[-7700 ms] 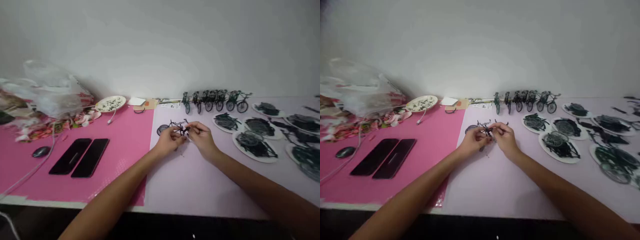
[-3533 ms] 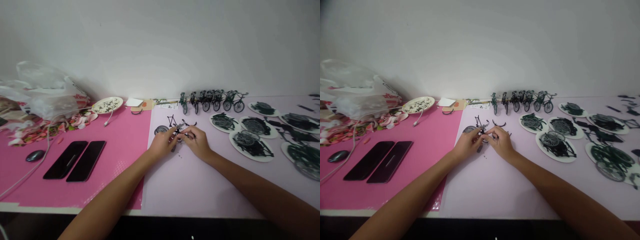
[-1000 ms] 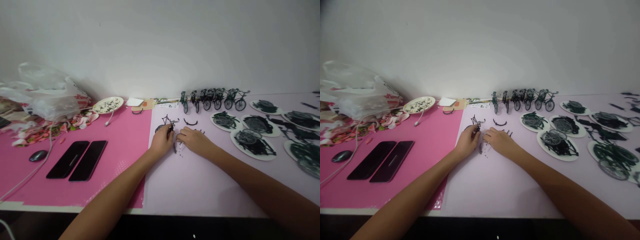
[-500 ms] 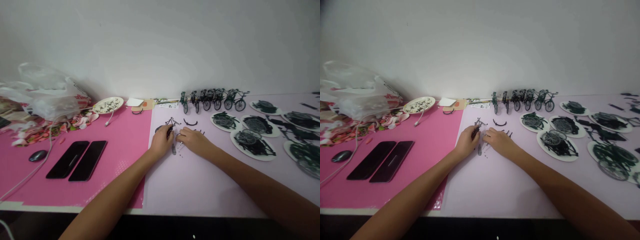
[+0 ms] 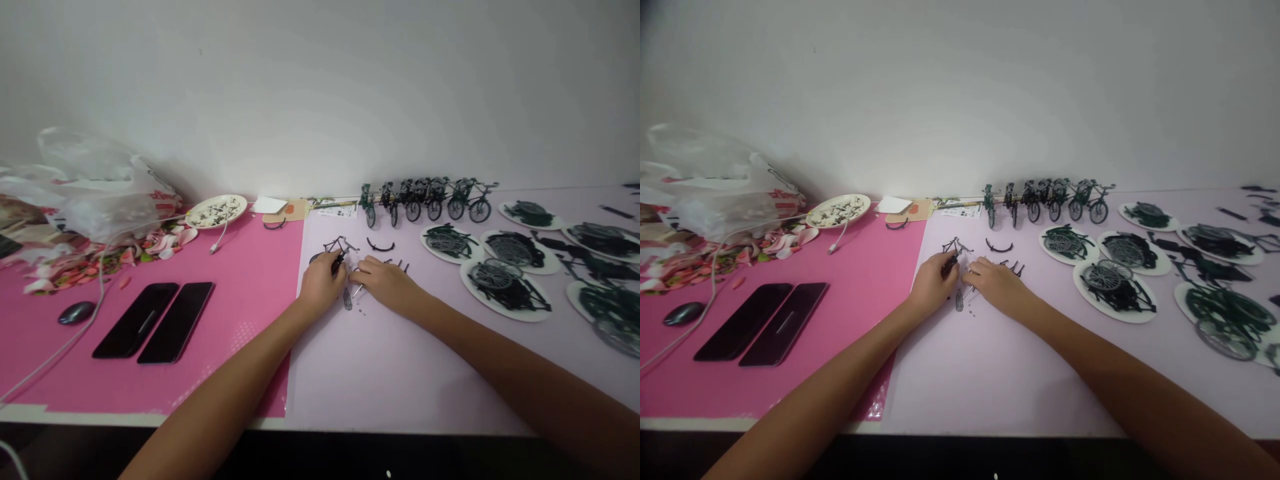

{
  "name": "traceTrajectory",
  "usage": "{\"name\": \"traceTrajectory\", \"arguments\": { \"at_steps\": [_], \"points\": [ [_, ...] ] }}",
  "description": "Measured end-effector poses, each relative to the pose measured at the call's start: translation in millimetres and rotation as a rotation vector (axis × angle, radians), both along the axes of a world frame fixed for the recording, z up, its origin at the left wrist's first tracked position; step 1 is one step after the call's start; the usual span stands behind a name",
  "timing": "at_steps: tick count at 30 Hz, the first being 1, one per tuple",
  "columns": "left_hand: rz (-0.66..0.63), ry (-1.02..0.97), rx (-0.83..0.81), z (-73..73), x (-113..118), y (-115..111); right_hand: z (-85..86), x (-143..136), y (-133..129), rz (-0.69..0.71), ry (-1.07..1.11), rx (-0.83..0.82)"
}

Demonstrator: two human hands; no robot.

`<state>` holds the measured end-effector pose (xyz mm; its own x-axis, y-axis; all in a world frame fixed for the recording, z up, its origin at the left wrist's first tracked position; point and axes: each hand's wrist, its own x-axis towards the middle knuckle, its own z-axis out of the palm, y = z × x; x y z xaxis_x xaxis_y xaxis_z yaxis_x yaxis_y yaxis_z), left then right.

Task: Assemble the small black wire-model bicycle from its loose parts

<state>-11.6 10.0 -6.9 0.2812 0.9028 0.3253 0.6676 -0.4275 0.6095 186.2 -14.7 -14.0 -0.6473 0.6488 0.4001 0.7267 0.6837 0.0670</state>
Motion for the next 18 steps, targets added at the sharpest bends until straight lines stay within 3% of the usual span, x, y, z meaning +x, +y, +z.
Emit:
{"name": "traceTrajectory", "arguments": {
  "at_steps": [18],
  "points": [
    [0.009,0.031,-0.026,0.9,0.4,0.2,0.5,-4.2,-1.1,-0.079,-0.032,-0.112]
  ]
}}
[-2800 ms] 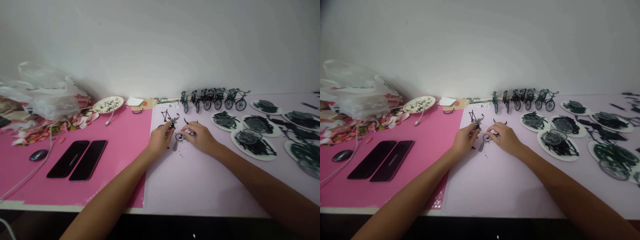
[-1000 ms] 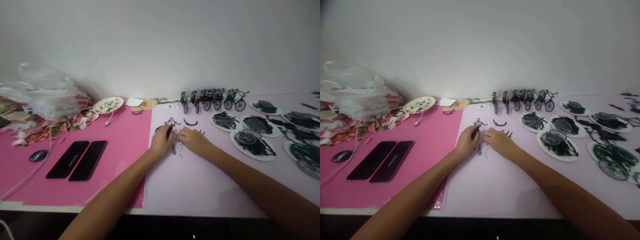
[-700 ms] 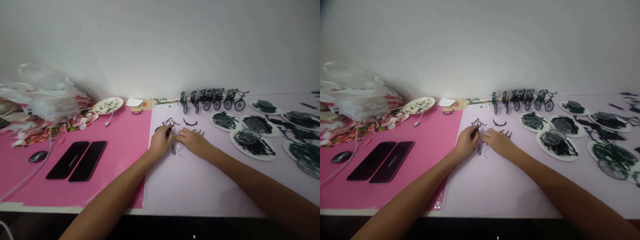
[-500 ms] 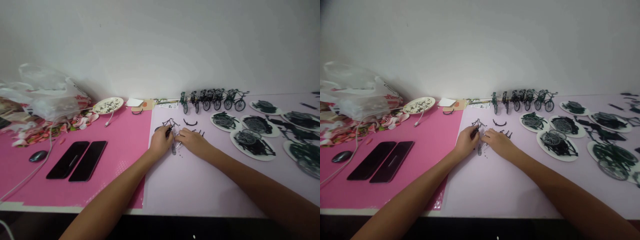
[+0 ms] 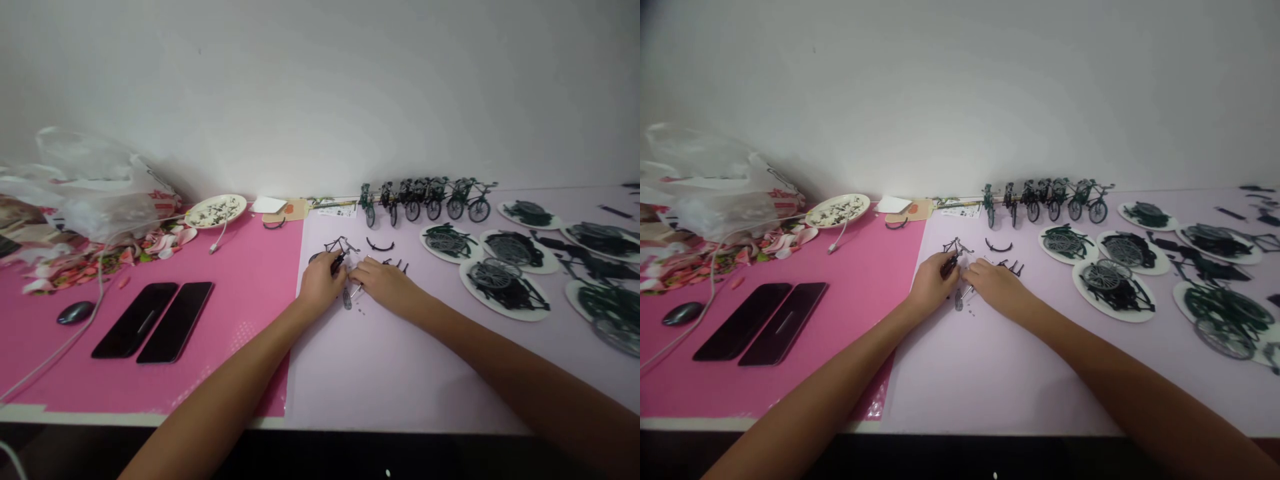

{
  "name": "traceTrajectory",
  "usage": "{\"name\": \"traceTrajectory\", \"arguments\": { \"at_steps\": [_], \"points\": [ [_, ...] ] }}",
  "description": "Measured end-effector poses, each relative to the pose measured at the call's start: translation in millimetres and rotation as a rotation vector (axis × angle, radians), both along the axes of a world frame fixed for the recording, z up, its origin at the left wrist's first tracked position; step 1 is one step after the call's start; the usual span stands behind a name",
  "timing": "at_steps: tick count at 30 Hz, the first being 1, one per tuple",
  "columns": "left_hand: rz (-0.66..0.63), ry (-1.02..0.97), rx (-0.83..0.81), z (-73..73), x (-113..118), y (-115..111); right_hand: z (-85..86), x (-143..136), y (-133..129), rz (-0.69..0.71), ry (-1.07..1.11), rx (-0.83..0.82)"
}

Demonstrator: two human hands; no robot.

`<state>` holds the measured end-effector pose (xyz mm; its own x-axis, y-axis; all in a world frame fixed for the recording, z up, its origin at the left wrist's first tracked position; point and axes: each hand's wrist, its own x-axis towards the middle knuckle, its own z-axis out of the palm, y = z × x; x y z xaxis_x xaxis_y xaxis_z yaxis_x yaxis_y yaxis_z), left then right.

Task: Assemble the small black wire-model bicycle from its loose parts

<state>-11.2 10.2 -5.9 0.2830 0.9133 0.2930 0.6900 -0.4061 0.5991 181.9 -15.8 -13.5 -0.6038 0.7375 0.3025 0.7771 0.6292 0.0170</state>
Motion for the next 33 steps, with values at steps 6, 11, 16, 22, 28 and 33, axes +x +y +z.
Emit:
{"name": "traceTrajectory", "arguments": {
  "at_steps": [6,11,16,22,28,33],
  "points": [
    [-0.009,0.001,0.022,-1.6,0,1,-4.9,-2,2,-0.035,0.018,-0.007],
    [-0.003,-0.012,0.015,-2.1,0,0,-7.0,-2,4,-0.052,0.044,0.03],
    [-0.008,0.004,-0.007,2.5,-1,-1,-4.3,-2,5,-0.043,0.162,0.038],
    [-0.025,0.176,0.007,10.7,-4,-1,-1.5,-1,4,-0.012,0.29,0.02],
    [-0.025,0.33,0.03,17.3,-6,-3,-0.8,-2,4,0.038,0.397,-0.015],
    [-0.041,0.369,0.064,19.0,-7,-5,-3.5,0,6,0.012,0.562,-0.073]
  ]
}}
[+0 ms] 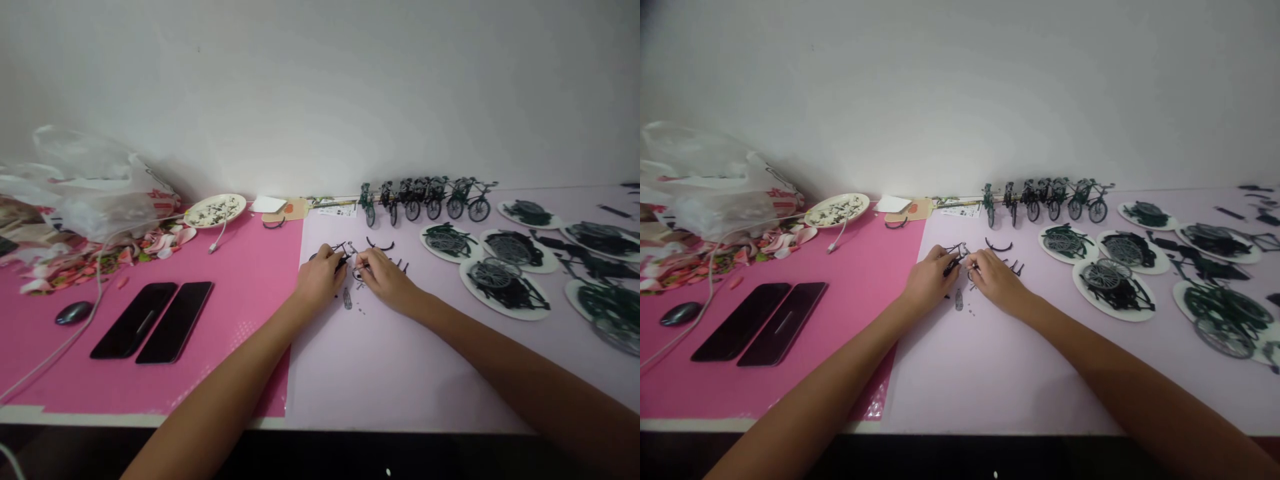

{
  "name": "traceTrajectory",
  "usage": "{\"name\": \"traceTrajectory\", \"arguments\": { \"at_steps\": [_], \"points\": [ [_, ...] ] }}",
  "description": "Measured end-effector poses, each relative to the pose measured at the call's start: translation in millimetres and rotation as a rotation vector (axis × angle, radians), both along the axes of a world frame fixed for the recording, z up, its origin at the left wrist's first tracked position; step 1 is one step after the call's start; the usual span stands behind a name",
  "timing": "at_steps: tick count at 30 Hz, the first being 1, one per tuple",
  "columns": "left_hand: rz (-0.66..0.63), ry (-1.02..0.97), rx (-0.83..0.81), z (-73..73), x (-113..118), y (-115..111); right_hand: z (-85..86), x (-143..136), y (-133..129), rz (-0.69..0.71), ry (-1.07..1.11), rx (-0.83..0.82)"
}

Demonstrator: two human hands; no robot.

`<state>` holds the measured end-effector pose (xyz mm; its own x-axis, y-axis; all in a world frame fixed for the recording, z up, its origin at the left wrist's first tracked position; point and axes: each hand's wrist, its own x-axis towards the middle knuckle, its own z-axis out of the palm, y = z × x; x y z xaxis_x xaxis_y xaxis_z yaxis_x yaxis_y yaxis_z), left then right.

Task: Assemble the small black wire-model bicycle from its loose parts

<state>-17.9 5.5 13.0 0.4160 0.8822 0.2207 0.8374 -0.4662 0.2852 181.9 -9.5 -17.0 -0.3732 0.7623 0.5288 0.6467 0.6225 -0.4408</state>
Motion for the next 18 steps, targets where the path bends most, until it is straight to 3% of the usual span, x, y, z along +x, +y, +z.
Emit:
{"name": "traceTrajectory", "arguments": {
  "at_steps": [6,12,18],
  "points": [
    [-0.056,-0.129,-0.04,-4.2,-0.8,2.6,-4.2,4.1,2.9,-0.044,0.097,-0.015],
    [-0.109,-0.242,-0.039,-8.7,-1.7,6.8,-3.1,4.3,3.5,-0.07,0.052,0.007],
    [-0.074,-0.335,-0.052,-9.2,-1.3,5.5,-2.3,3.2,3.6,-0.065,0.056,0.035]
  ]
}}
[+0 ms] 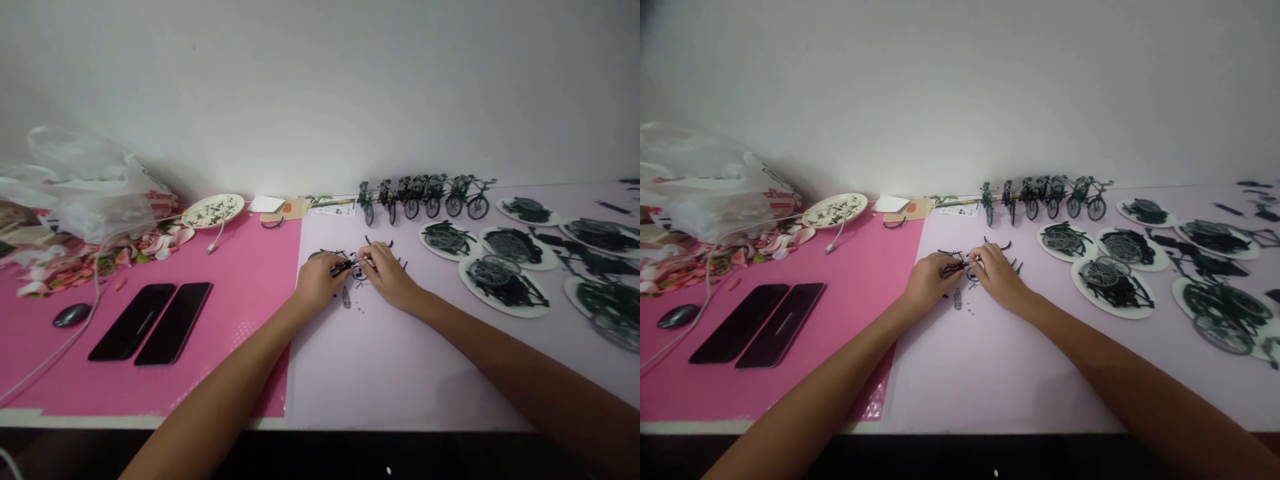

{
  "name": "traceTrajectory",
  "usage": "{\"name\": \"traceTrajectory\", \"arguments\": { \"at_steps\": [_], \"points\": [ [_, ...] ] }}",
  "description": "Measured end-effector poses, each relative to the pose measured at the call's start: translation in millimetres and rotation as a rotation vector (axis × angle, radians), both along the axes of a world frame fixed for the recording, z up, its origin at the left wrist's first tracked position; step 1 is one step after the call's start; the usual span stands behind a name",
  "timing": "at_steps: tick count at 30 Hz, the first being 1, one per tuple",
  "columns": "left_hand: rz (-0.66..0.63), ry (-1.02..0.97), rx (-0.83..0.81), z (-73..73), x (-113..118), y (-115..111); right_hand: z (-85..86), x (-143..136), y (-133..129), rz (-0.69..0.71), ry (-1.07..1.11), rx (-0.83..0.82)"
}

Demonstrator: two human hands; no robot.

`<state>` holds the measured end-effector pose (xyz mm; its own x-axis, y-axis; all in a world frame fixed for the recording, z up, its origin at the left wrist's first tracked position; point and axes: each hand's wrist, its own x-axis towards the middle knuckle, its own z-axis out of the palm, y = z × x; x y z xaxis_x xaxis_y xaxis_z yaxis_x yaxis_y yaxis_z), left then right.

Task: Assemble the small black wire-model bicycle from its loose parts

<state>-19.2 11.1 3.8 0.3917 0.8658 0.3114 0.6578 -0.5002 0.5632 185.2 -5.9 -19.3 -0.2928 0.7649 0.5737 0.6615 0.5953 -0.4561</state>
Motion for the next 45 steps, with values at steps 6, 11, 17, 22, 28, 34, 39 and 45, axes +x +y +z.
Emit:
{"name": "traceTrajectory", "arguments": {
  "at_steps": [6,11,17,22,28,34,39,45],
  "points": [
    [-0.052,-0.097,0.014,-2.2,1,0,0.1,0,0,0.01,0.021,0.009],
    [-0.031,-0.074,0.095,-1.1,3,0,1.1,0,0,-0.006,-0.007,0.017],
    [-0.036,-0.181,0.032,1.1,6,-4,1.0,0,0,-0.004,-0.009,0.009],
    [-0.01,-0.257,-0.031,-2.8,8,-5,-0.5,0,-1,0.01,0.06,-0.02],
    [0.004,-0.291,-0.072,-7.2,8,-3,-2.1,-3,-4,0.026,0.186,-0.125],
    [-0.031,-0.285,-0.075,-12.4,8,0,-0.3,-4,-5,0.02,0.238,-0.16],
    [-0.041,-0.306,-0.079,-13.8,8,0,2.5,-5,-7,0.006,0.261,-0.165],
    [-0.056,-0.343,-0.104,-9.8,9,-3,3.0,-6,-7,-0.006,0.281,-0.156]
  ]
}}
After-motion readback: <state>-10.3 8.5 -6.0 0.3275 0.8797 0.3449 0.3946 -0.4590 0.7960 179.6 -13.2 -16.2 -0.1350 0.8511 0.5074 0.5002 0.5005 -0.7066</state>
